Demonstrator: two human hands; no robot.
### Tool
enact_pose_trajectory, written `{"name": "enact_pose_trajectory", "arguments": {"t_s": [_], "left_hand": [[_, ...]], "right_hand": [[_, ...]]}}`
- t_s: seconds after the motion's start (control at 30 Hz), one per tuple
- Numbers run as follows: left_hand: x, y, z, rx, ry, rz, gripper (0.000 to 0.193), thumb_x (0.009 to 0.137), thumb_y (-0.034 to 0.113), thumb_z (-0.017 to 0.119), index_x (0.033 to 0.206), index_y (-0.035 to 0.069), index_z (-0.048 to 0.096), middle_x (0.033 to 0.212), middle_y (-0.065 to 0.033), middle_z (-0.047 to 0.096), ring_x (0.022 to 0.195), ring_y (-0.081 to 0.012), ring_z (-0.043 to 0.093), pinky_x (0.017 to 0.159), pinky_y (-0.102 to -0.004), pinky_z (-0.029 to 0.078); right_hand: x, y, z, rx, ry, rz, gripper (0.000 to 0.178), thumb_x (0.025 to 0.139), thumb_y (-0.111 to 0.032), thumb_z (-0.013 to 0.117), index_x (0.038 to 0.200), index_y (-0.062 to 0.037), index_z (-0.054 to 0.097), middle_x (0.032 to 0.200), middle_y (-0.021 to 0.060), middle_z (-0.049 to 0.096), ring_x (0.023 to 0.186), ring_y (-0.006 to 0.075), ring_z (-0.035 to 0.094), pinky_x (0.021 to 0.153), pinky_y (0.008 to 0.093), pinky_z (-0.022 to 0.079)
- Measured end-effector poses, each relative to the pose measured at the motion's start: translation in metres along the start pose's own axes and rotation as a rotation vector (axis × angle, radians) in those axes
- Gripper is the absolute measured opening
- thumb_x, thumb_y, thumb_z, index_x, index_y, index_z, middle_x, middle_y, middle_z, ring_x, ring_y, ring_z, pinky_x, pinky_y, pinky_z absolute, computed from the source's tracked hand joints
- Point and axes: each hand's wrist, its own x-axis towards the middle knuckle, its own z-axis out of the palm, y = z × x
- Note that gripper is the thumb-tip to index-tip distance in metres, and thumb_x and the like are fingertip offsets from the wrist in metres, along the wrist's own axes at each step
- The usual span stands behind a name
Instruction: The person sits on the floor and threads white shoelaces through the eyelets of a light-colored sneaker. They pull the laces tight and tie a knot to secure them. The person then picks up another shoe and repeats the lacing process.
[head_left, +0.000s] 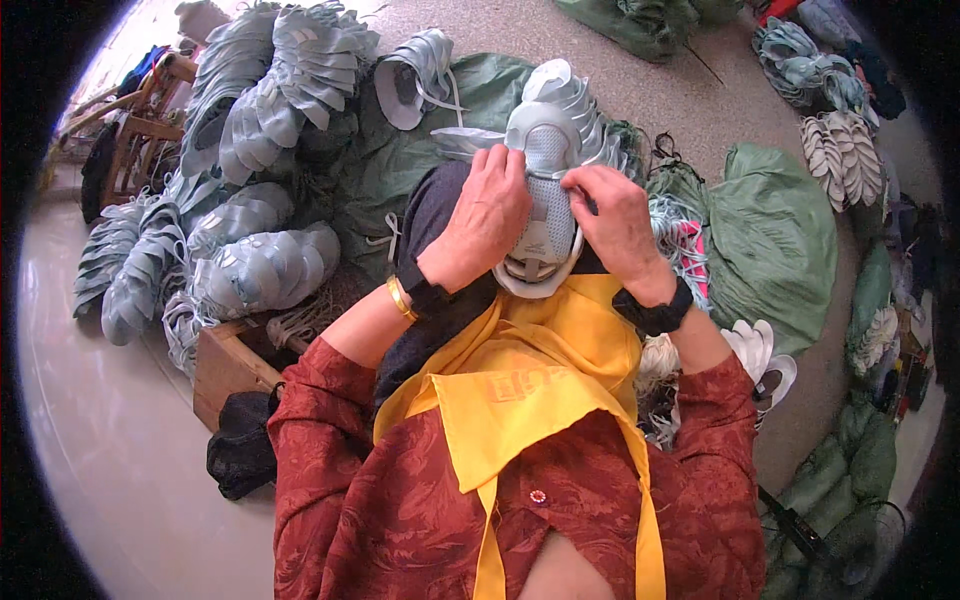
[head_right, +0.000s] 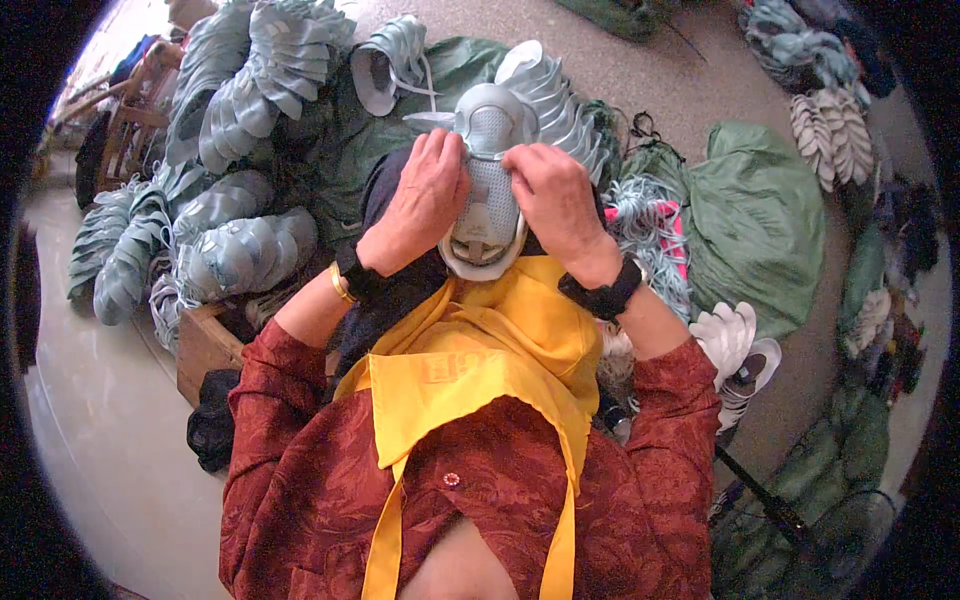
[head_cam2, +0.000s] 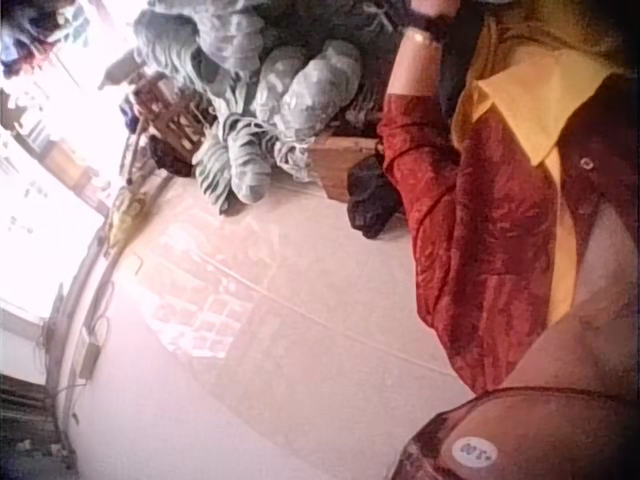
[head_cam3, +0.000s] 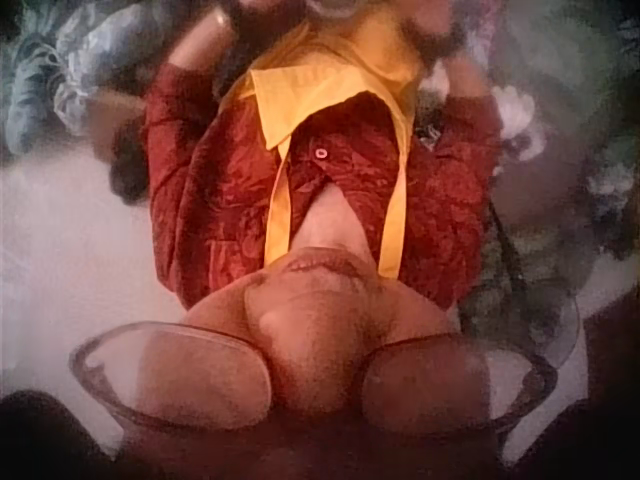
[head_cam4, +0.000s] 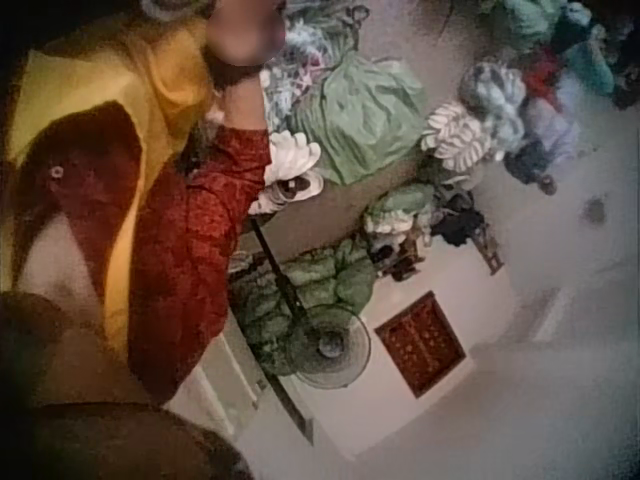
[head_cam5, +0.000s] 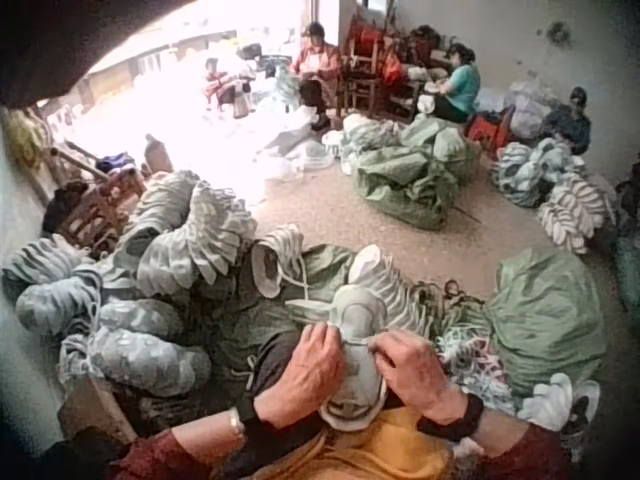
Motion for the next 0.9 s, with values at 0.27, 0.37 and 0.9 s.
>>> {"name": "enact_pose_trajectory", "arguments": {"t_s": [0.27, 0.37, 0.9], "left_hand": [[-0.001, -0.005, 0.000, -0.077, 0.024, -0.004, 0.018, 0.086, 0.000, 0.054, 0.103, -0.003, 0.049, 0.097, -0.0219, 0.050, 0.095, -0.0417, 0.050, 0.083, -0.0484, 0.044], [-0.001, -0.004, -0.003, -0.044, 0.005, 0.003, 0.017, 0.087, 0.000, 0.053, 0.104, -0.002, 0.050, 0.097, -0.0216, 0.051, 0.094, -0.0414, 0.050, 0.083, -0.0483, 0.044], [-0.004, -0.011, 0.000, -0.152, 0.027, -0.098, 0.022, 0.082, -0.001, 0.057, 0.103, -0.005, 0.051, 0.101, -0.0237, 0.052, 0.097, -0.0428, 0.051, 0.085, -0.0495, 0.044]], "right_hand": [[0.008, -0.001, 0.002, -0.386, -0.127, -0.226, 0.008, 0.079, -0.005, 0.060, 0.087, -0.0041, 0.060, 0.088, 0.0101, 0.059, 0.087, 0.0286, 0.063, 0.076, 0.0384, 0.055], [0.014, 0.003, -0.002, -0.392, -0.050, -0.354, 0.008, 0.078, -0.006, 0.060, 0.086, -0.0046, 0.058, 0.086, 0.0091, 0.056, 0.087, 0.0284, 0.061, 0.074, 0.0382, 0.055], [0.023, -0.017, 0.033, 0.038, -0.064, 0.016, 0.008, 0.088, -0.008, 0.065, 0.090, -0.0011, 0.065, 0.087, 0.0191, 0.065, 0.083, 0.0396, 0.065, 0.072, 0.0474, 0.053]]}}
